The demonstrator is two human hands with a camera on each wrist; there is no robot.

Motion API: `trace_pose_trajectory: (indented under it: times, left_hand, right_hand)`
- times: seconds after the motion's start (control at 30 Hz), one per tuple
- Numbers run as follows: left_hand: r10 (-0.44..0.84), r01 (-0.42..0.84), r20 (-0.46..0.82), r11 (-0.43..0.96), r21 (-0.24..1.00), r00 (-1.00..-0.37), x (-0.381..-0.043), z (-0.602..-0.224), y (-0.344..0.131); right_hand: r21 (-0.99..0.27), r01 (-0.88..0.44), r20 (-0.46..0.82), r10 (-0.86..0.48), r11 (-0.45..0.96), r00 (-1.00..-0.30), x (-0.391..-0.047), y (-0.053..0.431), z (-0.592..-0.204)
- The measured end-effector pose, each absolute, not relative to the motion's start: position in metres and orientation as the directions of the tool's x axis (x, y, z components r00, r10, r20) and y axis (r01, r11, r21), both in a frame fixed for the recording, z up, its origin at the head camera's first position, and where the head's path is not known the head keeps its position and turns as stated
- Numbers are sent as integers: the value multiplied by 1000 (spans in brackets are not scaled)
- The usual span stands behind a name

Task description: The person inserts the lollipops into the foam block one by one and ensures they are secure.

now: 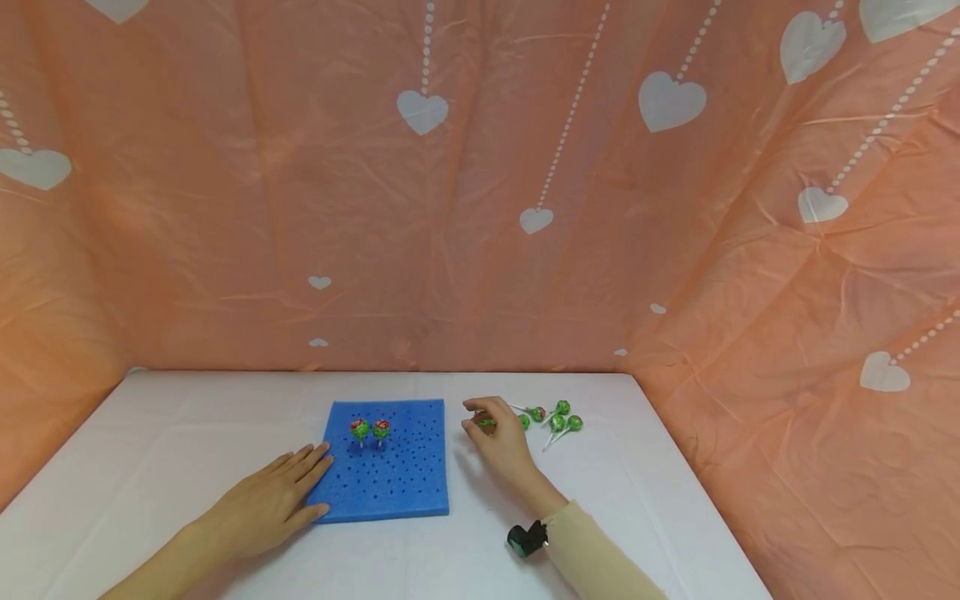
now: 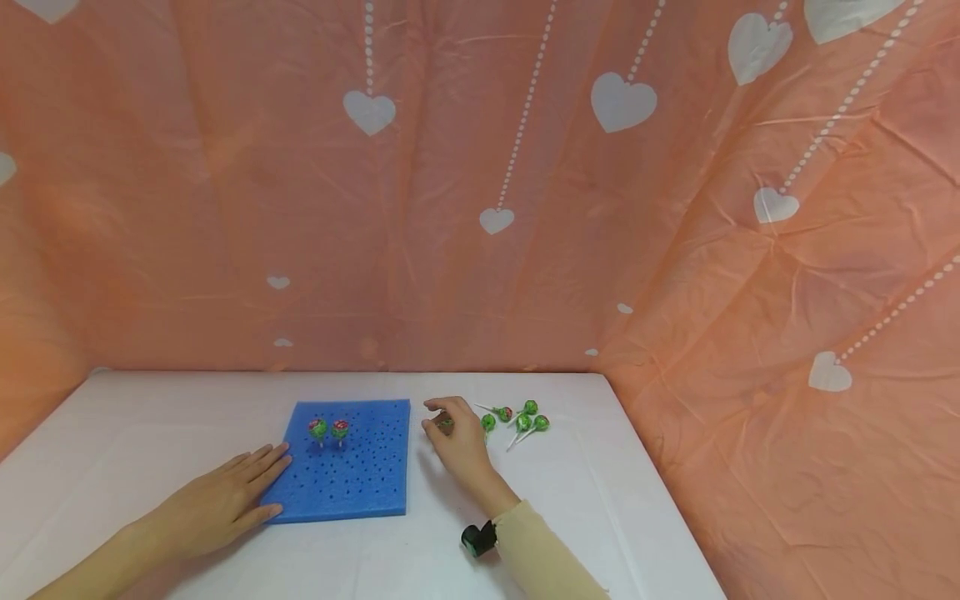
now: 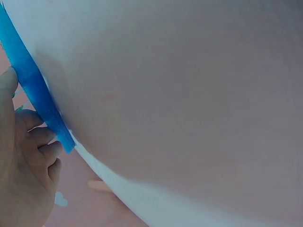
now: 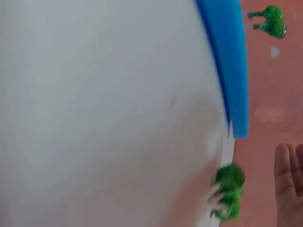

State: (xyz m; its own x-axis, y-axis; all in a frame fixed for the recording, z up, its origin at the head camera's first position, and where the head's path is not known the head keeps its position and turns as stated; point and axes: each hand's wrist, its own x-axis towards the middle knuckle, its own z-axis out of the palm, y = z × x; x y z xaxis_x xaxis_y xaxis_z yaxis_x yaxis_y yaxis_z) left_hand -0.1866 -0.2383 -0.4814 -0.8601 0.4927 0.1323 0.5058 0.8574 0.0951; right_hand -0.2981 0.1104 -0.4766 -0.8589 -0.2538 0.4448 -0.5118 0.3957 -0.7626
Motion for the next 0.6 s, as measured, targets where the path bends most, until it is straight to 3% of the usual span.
trace_pose_trajectory:
  times: [0.23,0.6]
  left_hand:
    - [490,503,139,860,84,-861,-187,-483,-241]
    - [491,503,119,858,102,-863,-186,-480,-238]
  right_hand:
    - [-719,-481,381,-293,501,-877,-304,132,-479]
    - [-548,-510,301,-412,663,-860,-311,141,-477]
